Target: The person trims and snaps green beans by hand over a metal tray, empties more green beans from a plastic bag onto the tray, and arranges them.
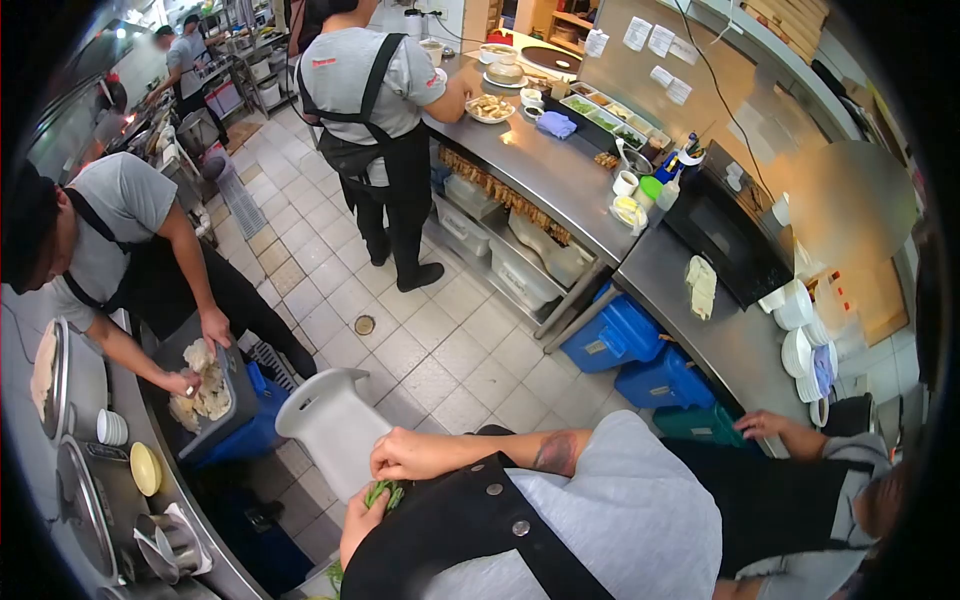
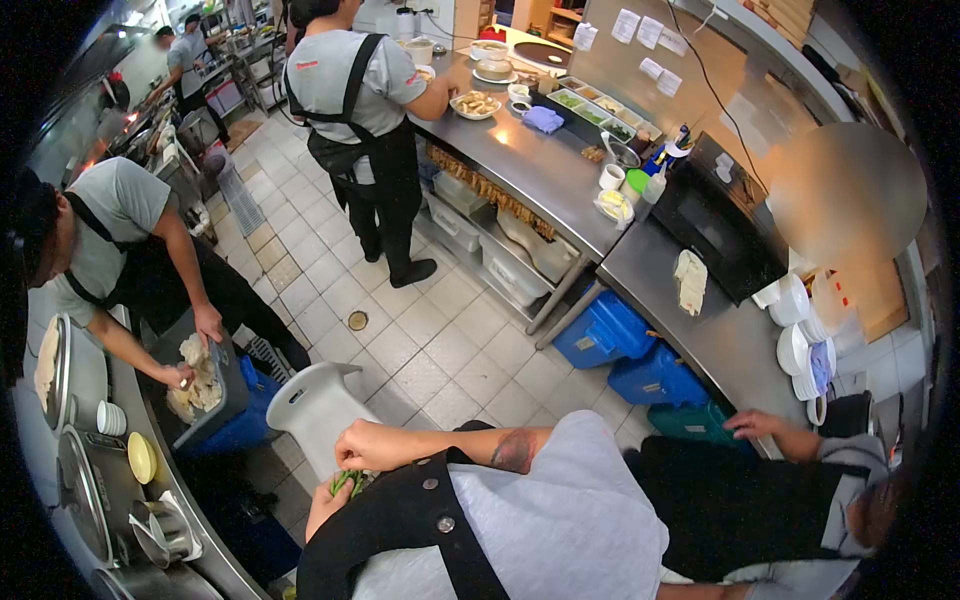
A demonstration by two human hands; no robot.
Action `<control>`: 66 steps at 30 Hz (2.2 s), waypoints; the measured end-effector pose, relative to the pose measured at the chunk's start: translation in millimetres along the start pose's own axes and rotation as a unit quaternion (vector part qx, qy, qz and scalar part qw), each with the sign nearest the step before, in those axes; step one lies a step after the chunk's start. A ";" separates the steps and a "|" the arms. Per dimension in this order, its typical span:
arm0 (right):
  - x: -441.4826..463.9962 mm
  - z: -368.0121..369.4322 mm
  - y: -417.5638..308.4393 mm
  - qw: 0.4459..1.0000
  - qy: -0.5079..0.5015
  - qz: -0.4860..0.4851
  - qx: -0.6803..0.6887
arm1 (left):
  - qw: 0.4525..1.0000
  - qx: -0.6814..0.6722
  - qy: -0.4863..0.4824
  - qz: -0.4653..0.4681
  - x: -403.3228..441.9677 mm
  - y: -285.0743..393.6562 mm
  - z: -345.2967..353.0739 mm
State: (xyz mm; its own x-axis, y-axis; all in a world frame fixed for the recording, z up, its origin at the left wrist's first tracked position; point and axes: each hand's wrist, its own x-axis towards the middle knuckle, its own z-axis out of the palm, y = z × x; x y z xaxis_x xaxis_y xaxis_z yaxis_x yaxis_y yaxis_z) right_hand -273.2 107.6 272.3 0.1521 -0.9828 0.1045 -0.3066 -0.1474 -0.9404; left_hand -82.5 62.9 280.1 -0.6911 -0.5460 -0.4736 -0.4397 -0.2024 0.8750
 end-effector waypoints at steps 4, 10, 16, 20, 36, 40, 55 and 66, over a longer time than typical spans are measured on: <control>27.8 26.1 -6.4 0.995 -0.016 -0.023 -0.100 | 0.999 0.019 -0.024 0.021 -11.0 -4.3 -47.5; 69.2 78.7 -28.3 0.997 0.005 -0.010 -0.079 | 0.999 0.027 -0.028 0.018 -32.5 -18.7 -116.0; 91.3 132.0 -39.7 0.984 0.147 0.049 0.089 | 0.991 -0.074 0.049 0.095 -40.8 -52.5 -143.3; 106.2 146.6 -41.6 0.896 0.082 0.200 0.387 | 0.957 -0.222 0.080 0.171 -51.9 -64.7 -153.1; 234.8 251.4 -82.0 0.945 -0.146 0.235 0.174 | 0.860 0.052 0.496 -0.106 -93.1 -384.5 -171.3; 237.7 311.8 -95.2 0.936 -0.217 0.197 0.194 | 0.870 0.087 0.479 -0.079 -94.7 -418.0 -177.0; 185.0 217.7 -55.9 0.965 -0.219 0.073 -0.121 | 0.995 -0.056 0.078 0.002 -59.5 -161.0 -202.3; 119.5 80.5 6.9 0.997 0.007 -0.033 -0.076 | 0.996 0.053 0.054 0.044 16.1 -31.6 -109.5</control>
State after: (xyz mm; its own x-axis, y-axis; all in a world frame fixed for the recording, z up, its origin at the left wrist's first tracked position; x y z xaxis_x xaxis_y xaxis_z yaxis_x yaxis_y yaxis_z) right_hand -181.4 -2.0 252.3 0.1645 -0.9717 0.1694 -0.4350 -0.2256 -0.8717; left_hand -17.0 -28.5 255.8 -0.6662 -0.6438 -0.3765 -0.4415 -0.0665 0.8948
